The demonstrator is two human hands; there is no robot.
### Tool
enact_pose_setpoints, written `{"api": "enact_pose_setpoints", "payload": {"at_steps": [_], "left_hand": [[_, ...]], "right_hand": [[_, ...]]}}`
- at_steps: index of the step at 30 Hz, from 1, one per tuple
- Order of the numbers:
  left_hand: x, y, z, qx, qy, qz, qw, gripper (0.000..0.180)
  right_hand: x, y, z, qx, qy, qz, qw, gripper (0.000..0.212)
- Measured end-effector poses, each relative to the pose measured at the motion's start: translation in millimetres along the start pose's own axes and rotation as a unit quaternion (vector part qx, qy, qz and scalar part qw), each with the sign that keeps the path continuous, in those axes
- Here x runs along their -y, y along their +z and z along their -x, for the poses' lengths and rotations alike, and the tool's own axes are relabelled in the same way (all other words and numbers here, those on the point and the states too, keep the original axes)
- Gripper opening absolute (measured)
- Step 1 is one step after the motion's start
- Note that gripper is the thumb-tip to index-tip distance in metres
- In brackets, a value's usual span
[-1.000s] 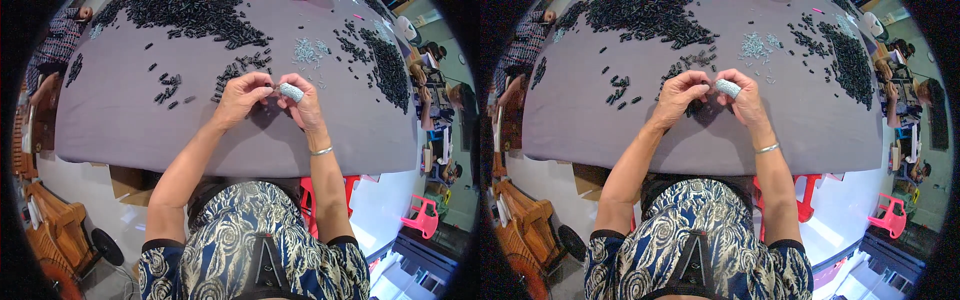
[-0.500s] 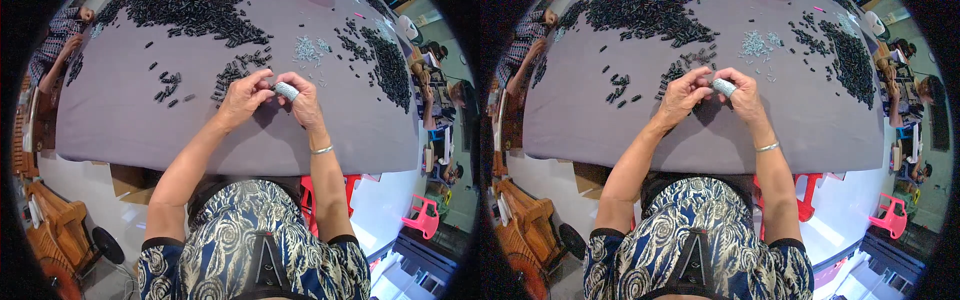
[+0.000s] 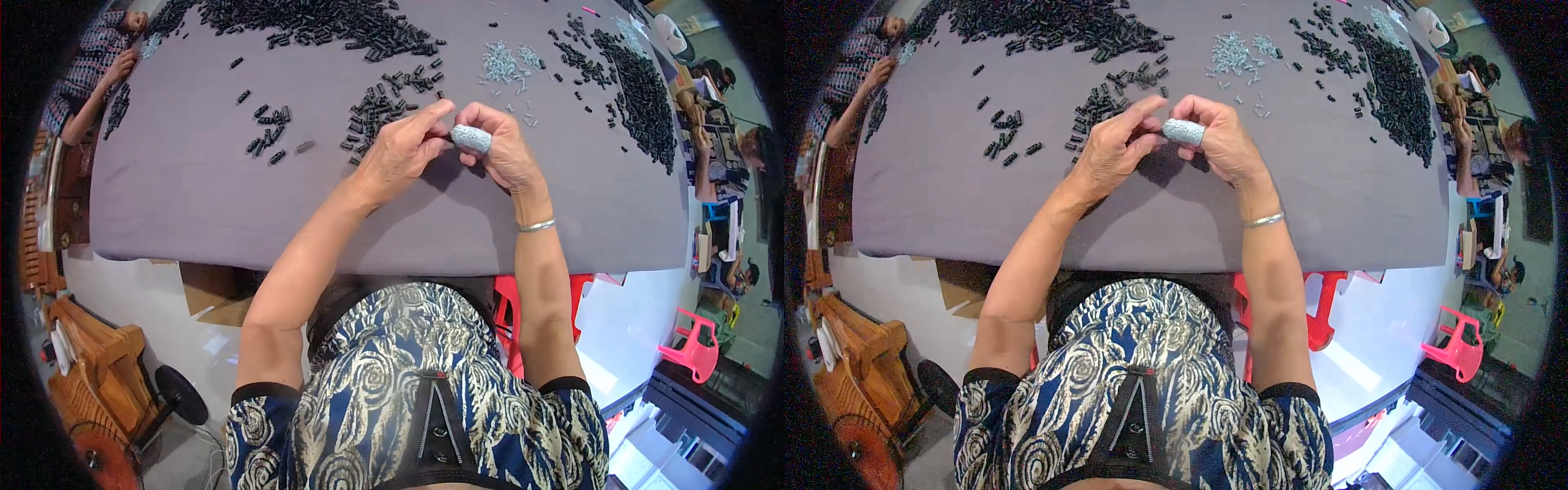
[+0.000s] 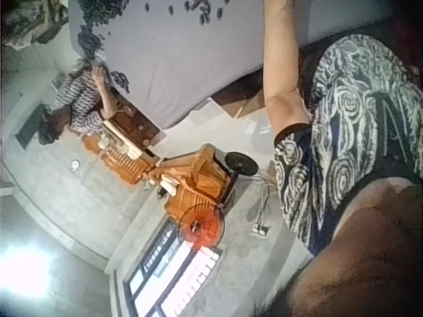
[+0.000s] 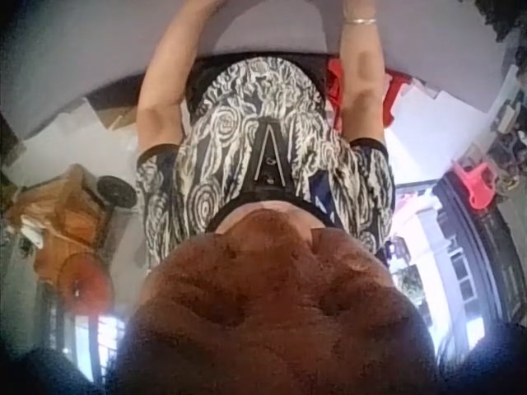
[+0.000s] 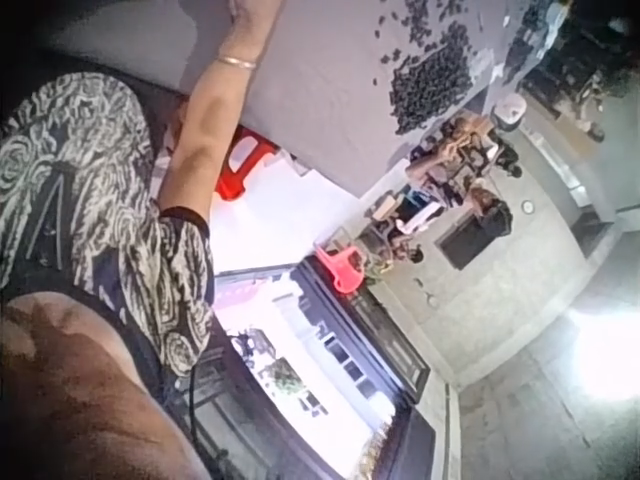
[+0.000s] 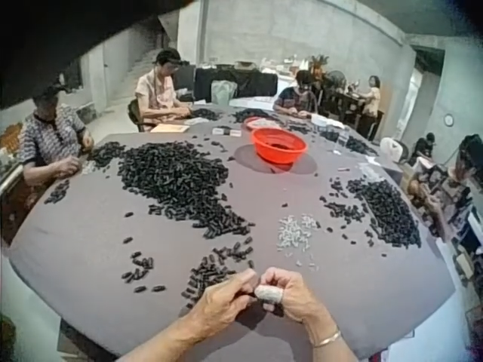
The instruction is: Sort small black and white plastic components on a table in a workshop.
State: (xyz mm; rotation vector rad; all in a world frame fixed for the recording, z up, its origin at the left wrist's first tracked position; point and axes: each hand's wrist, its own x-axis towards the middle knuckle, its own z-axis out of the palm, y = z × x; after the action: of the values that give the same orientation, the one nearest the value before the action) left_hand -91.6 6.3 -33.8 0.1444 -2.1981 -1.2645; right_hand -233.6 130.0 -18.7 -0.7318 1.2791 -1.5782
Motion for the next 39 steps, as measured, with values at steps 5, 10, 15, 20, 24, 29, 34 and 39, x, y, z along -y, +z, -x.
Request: {"api": "enact_pose_setpoints", "payload": {"at_steps": [5, 10, 15, 20, 24, 29, 34, 39], "left_hand": [[-0.6, -0.6, -0.2, 0.008, -0.011, 0.034, 0.999, 0.048], [0.1, -1.7, -2.2, 0.001, -0.041, 0.063, 0.997, 0.047], [-2.2, -2.4, -2.3, 0.005, -0.044, 0.022, 0.999, 0.05], [-6.8, -1.8, -2.0, -0.035, 0.022, -0.048, 0.998, 0.021], [-10.5, -2.7, -3.0, -0.038, -0.023, 0.007, 0.999, 0.02], [-2.0, -4.8, -2.2, -0.049, -0.01, -0.016, 0.999, 0.018], [1.2, -9.9, -5.7, -0.099, -0.026, -0.002, 0.995, 0.016], [14.1, -11.3, -7.5, -0.135, -0.046, -0.003, 0.99, 0.013]], "right_hand": [[4.3, 1.2, 0.8, 0.021, 0.018, -0.064, 0.998, 0.008], [2.1, 8.0, 1.8, -0.024, -0.025, 0.048, 0.998, 0.009], [-3.1, 13.7, 1.6, -0.054, -0.069, 0.099, 0.991, 0.008], [-7.1, 12.0, 1.1, -0.07, -0.065, 0.083, 0.992, 0.006], [-8.3, 14.4, 1.6, -0.081, -0.05, 0.057, 0.994, 0.006], [-3.1, 18.3, -1.8, -0.073, -0.061, 0.07, 0.993, 0.006], [19.3, 4.4, -22.5, -0.099, -0.051, 0.212, 0.971, 0.01], [25.8, 4.9, -58.5, -0.072, -0.118, 0.572, 0.808, 0.017]]}}
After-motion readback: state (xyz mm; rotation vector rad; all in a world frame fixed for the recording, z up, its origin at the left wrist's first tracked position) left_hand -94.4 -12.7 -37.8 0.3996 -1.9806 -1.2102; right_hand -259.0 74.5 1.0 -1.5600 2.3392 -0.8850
